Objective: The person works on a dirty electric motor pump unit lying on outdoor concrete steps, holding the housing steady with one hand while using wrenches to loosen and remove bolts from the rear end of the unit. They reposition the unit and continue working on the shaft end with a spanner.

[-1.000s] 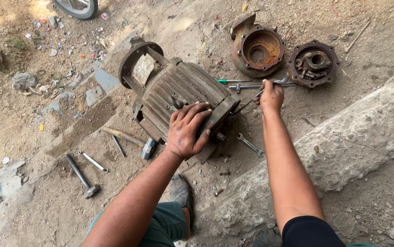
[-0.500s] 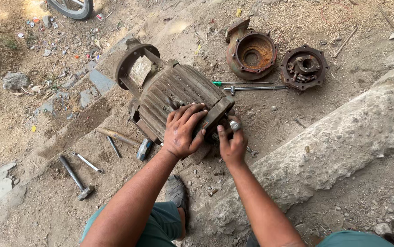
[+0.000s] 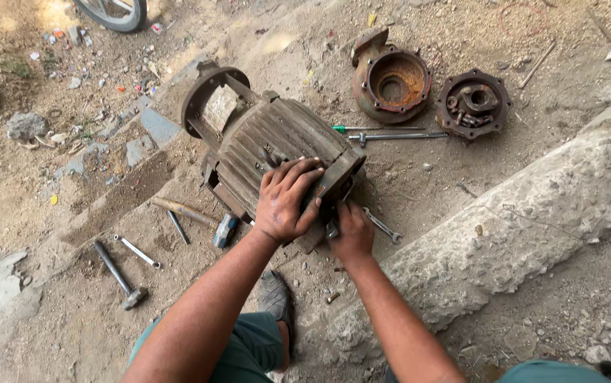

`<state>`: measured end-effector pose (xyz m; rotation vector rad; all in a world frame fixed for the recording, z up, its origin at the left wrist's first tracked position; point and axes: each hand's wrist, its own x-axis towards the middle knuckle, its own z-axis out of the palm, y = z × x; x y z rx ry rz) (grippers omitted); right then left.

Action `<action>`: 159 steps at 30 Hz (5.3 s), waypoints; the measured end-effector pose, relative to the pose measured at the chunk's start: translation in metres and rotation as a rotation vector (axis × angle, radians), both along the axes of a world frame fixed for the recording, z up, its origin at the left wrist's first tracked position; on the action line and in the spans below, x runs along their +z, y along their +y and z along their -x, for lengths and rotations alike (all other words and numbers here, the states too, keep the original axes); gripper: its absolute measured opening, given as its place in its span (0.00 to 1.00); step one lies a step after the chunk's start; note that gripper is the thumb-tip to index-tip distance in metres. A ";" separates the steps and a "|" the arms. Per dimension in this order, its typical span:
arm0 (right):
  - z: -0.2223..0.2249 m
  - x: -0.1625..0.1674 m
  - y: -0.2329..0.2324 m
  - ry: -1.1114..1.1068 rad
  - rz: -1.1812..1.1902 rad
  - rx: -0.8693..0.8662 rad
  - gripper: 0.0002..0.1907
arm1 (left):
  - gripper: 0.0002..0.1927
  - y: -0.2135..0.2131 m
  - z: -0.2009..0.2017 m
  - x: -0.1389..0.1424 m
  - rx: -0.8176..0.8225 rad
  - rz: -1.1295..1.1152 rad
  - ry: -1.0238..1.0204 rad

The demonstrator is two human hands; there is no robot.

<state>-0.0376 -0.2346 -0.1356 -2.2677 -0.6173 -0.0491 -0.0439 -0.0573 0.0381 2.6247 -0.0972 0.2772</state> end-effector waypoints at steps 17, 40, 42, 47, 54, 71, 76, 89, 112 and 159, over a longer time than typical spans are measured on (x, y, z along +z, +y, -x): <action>-0.202 0.017 -0.067 1.131 -0.458 -0.518 0.26 | 0.29 0.002 -0.001 -0.005 -0.003 -0.027 0.035; -0.240 -0.006 -0.039 1.331 -0.437 -0.659 0.22 | 0.28 0.002 0.000 -0.008 0.000 -0.037 0.040; -0.242 -0.008 -0.039 1.348 -0.446 -0.645 0.24 | 0.27 0.002 0.000 -0.008 0.005 -0.039 0.034; -0.237 -0.013 -0.038 1.287 -0.496 -0.625 0.21 | 0.29 0.001 -0.001 -0.006 -0.001 -0.034 0.053; -0.226 -0.027 -0.045 1.238 -0.555 -0.625 0.17 | 0.27 0.000 -0.003 -0.007 0.003 -0.003 0.027; -0.125 0.056 -0.074 0.607 -0.569 -0.343 0.25 | 0.27 0.001 -0.003 -0.005 0.011 -0.013 0.002; -0.173 -0.002 -0.078 1.009 -0.767 -0.616 0.25 | 0.27 0.002 -0.001 -0.010 -0.006 0.006 -0.007; -0.222 -0.014 -0.049 1.264 -0.622 -0.661 0.25 | 0.27 0.001 -0.001 -0.010 -0.012 0.029 0.002; -0.219 -0.054 -0.045 1.264 -0.720 -0.784 0.17 | 0.29 0.002 -0.003 -0.007 -0.004 -0.005 0.017; -0.209 -0.085 -0.050 1.553 -0.776 -0.838 0.16 | 0.28 0.003 -0.001 -0.006 -0.007 -0.048 0.038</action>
